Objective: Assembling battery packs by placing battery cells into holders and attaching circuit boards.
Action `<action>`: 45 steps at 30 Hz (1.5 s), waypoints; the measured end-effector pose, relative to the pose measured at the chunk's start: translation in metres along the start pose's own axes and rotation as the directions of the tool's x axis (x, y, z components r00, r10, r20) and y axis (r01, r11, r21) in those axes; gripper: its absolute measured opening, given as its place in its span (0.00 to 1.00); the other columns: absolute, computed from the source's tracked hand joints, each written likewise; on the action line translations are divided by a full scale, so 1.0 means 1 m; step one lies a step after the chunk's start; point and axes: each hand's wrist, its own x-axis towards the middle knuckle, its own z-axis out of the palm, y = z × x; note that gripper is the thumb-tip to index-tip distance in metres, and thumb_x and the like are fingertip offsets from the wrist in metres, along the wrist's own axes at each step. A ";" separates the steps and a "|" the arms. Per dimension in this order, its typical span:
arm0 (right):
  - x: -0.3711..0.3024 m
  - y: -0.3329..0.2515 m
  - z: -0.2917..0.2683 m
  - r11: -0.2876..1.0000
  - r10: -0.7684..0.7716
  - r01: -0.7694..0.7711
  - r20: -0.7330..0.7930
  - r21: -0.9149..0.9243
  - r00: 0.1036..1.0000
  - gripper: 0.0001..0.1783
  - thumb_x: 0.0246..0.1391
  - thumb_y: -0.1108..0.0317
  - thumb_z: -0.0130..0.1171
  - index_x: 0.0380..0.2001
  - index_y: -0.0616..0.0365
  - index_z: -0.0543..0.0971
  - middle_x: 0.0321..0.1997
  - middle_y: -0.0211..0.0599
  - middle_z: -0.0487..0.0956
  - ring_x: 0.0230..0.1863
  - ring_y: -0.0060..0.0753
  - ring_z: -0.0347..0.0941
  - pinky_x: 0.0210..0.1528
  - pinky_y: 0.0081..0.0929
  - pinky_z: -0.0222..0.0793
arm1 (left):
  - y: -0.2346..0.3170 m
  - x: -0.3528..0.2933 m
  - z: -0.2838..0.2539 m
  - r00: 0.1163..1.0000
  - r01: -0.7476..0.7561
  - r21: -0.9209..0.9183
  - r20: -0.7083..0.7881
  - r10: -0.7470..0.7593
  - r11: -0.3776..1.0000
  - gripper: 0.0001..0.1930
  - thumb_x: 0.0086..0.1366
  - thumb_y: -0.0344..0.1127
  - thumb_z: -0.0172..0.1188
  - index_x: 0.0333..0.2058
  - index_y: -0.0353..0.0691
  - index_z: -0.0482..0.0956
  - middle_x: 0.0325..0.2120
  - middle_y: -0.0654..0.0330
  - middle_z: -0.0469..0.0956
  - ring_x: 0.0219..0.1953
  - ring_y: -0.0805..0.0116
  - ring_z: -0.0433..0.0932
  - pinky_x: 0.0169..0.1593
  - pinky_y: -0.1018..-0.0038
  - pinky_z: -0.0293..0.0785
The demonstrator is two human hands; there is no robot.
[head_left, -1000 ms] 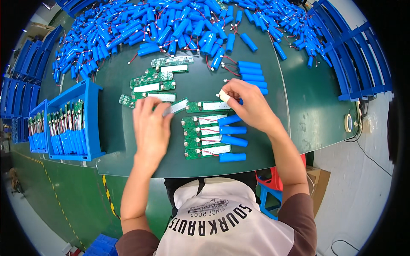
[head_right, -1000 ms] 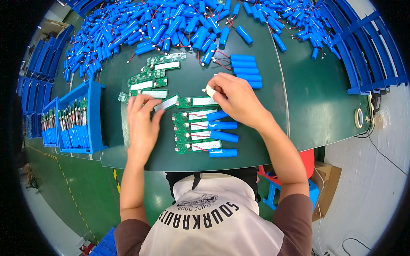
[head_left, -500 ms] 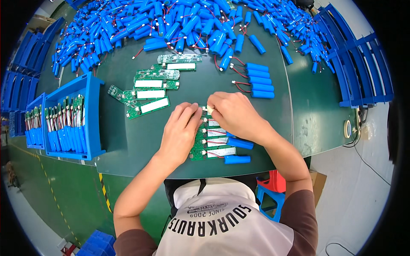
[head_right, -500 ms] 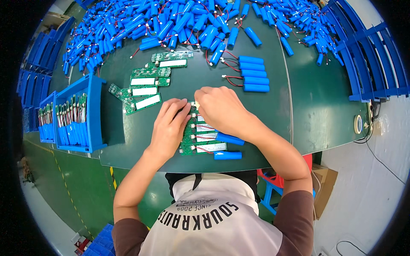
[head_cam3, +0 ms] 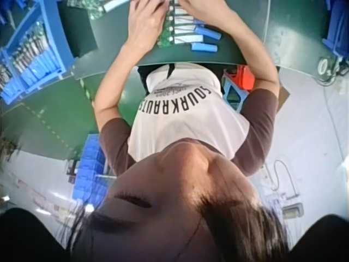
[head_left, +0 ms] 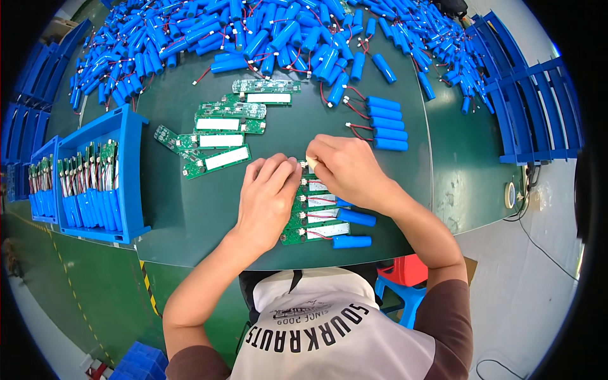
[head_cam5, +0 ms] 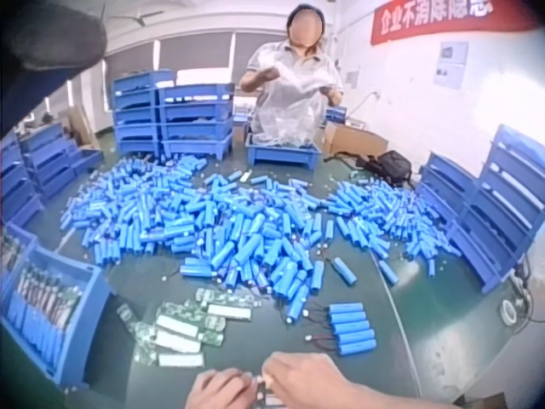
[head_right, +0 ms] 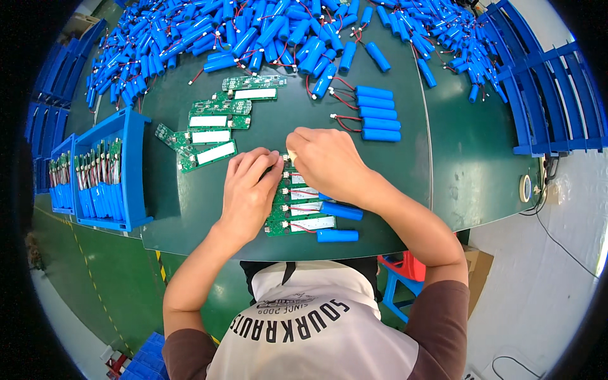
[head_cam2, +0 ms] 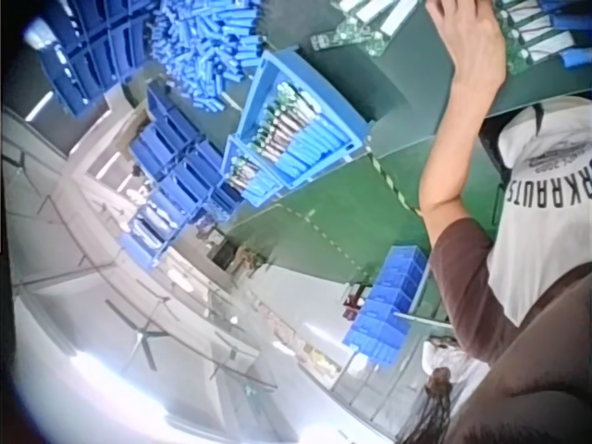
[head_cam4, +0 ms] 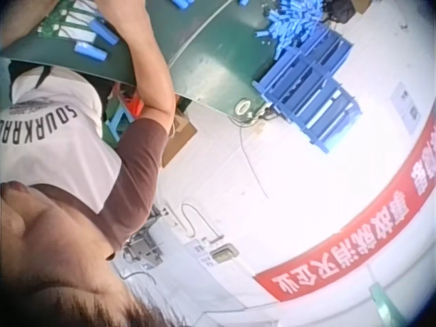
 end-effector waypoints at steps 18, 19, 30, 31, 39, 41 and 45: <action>-0.016 -0.007 -0.026 0.992 0.094 -0.105 -0.153 -0.063 0.984 0.11 0.55 0.77 0.57 0.42 0.63 0.78 0.36 0.42 0.79 0.38 0.48 0.77 0.43 0.41 0.73 | -0.025 -0.002 -0.025 0.963 0.129 -0.072 -0.228 -0.142 0.989 0.16 0.53 0.23 0.69 0.43 0.36 0.81 0.45 0.54 0.77 0.50 0.52 0.74 0.50 0.61 0.75; -0.022 0.000 -0.036 0.975 0.221 -0.209 -0.210 0.080 0.952 0.11 0.58 0.76 0.56 0.45 0.63 0.78 0.37 0.43 0.80 0.39 0.46 0.78 0.45 0.37 0.74 | -0.031 -0.005 -0.040 0.953 0.210 0.009 -0.224 -0.203 0.978 0.18 0.53 0.24 0.69 0.44 0.38 0.80 0.47 0.55 0.76 0.50 0.51 0.73 0.51 0.59 0.73; -0.025 0.039 -0.019 0.885 0.189 -0.270 -0.236 -0.379 0.953 0.05 0.51 0.77 0.60 0.33 0.64 0.78 0.37 0.43 0.75 0.44 0.49 0.69 0.44 0.41 0.68 | -0.055 -0.008 -0.055 0.910 0.385 -0.279 -0.044 -0.412 0.880 0.09 0.56 0.17 0.63 0.35 0.34 0.77 0.33 0.55 0.76 0.35 0.56 0.78 0.38 0.67 0.75; -0.024 0.039 -0.020 0.889 0.185 -0.264 -0.234 -0.374 0.954 0.05 0.51 0.77 0.60 0.33 0.64 0.78 0.37 0.43 0.75 0.44 0.49 0.69 0.44 0.41 0.68 | -0.057 -0.002 -0.054 0.908 0.390 -0.273 -0.046 -0.417 0.880 0.09 0.56 0.17 0.63 0.35 0.34 0.77 0.33 0.55 0.76 0.35 0.56 0.78 0.38 0.67 0.75; -0.022 0.037 -0.031 0.988 0.135 -0.147 -0.194 -0.051 0.972 0.08 0.51 0.80 0.60 0.35 0.61 0.76 0.31 0.41 0.74 0.35 0.44 0.70 0.42 0.39 0.65 | -0.022 0.061 0.011 0.961 0.212 -0.526 -0.042 -0.274 0.824 0.07 0.57 0.18 0.62 0.34 0.35 0.81 0.31 0.52 0.77 0.35 0.51 0.78 0.40 0.62 0.74; -0.023 0.036 -0.032 0.989 0.129 -0.141 -0.202 -0.046 0.971 0.08 0.51 0.80 0.60 0.35 0.61 0.76 0.31 0.40 0.74 0.35 0.44 0.70 0.41 0.39 0.66 | -0.012 0.062 0.023 0.983 0.175 -0.339 0.011 -0.182 0.924 0.05 0.59 0.20 0.62 0.35 0.34 0.80 0.32 0.54 0.77 0.37 0.56 0.78 0.42 0.65 0.74; -0.024 0.037 -0.022 0.993 0.065 -0.087 -0.238 -0.081 0.969 0.09 0.50 0.81 0.60 0.36 0.62 0.75 0.34 0.39 0.74 0.33 0.42 0.72 0.36 0.36 0.68 | -0.003 0.071 0.023 0.956 0.104 -0.295 -0.234 -0.178 0.950 0.06 0.60 0.22 0.62 0.37 0.34 0.83 0.32 0.57 0.79 0.35 0.57 0.78 0.41 0.66 0.74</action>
